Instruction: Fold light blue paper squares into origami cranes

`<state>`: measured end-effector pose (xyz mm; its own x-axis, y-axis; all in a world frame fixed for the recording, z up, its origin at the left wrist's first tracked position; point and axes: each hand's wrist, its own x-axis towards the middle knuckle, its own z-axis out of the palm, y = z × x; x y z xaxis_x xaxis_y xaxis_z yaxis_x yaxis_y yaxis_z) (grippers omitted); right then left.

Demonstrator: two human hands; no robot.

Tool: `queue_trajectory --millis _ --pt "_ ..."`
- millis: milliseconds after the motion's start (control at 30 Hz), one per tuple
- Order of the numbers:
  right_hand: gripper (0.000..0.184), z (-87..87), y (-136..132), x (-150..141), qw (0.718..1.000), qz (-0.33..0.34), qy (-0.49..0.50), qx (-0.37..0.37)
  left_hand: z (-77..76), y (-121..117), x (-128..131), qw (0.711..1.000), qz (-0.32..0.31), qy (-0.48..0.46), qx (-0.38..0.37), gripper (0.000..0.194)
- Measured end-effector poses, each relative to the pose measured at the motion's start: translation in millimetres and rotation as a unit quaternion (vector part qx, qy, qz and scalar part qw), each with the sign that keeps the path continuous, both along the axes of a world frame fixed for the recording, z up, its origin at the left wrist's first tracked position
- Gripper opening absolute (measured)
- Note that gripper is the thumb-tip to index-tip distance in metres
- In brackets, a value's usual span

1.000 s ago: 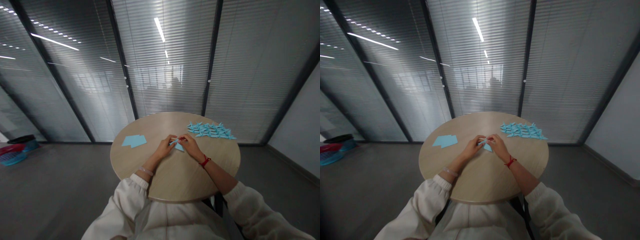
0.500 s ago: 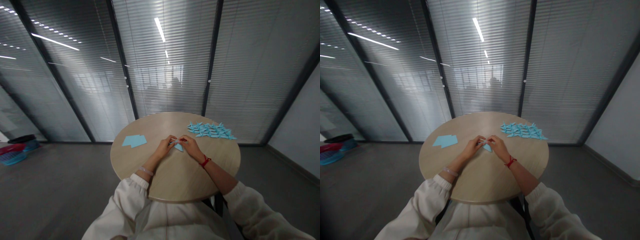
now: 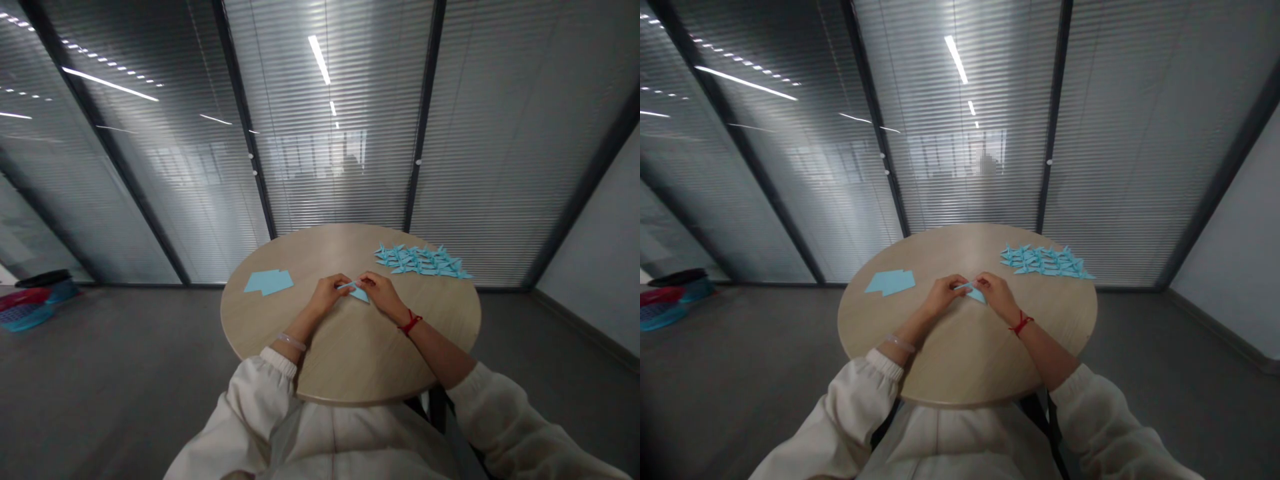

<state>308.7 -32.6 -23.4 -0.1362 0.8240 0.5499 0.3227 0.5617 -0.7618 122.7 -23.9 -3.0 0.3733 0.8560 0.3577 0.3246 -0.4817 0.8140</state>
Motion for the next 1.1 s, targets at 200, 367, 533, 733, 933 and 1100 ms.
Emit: queue_trajectory --millis 200,367,533,733,933,1100 --pt "0.024 -2.3 3.0 0.4 0.999 -0.006 0.027 -0.020 2.6 4.8 -1.5 0.995 0.000 -0.059 -0.080 0.044" --pt "0.026 -4.2 6.5 2.6 0.999 0.008 -0.006 -0.047 2.2 7.9 -3.1 0.988 0.019 -0.112 -0.103 0.050" --pt "0.025 -5.7 5.0 1.2 0.998 -0.003 -0.044 -0.051 -2.4 7.1 -0.9 0.996 -0.002 -0.071 -0.048 0.049" --pt "0.027 -4.7 1.1 -1.5 0.996 0.032 -0.060 -0.051 -0.2 5.8 -1.0 0.999 0.031 -0.008 0.007 0.042" --pt "0.032 -5.2 5.1 4.0 0.997 0.030 -0.029 -0.060 3.2 10.4 -4.1 0.992 0.053 -0.098 -0.051 0.047" --pt "0.029 -5.2 7.9 6.4 0.998 -0.009 0.005 -0.061 1.7 8.3 -3.7 0.990 0.018 -0.087 -0.106 0.048"
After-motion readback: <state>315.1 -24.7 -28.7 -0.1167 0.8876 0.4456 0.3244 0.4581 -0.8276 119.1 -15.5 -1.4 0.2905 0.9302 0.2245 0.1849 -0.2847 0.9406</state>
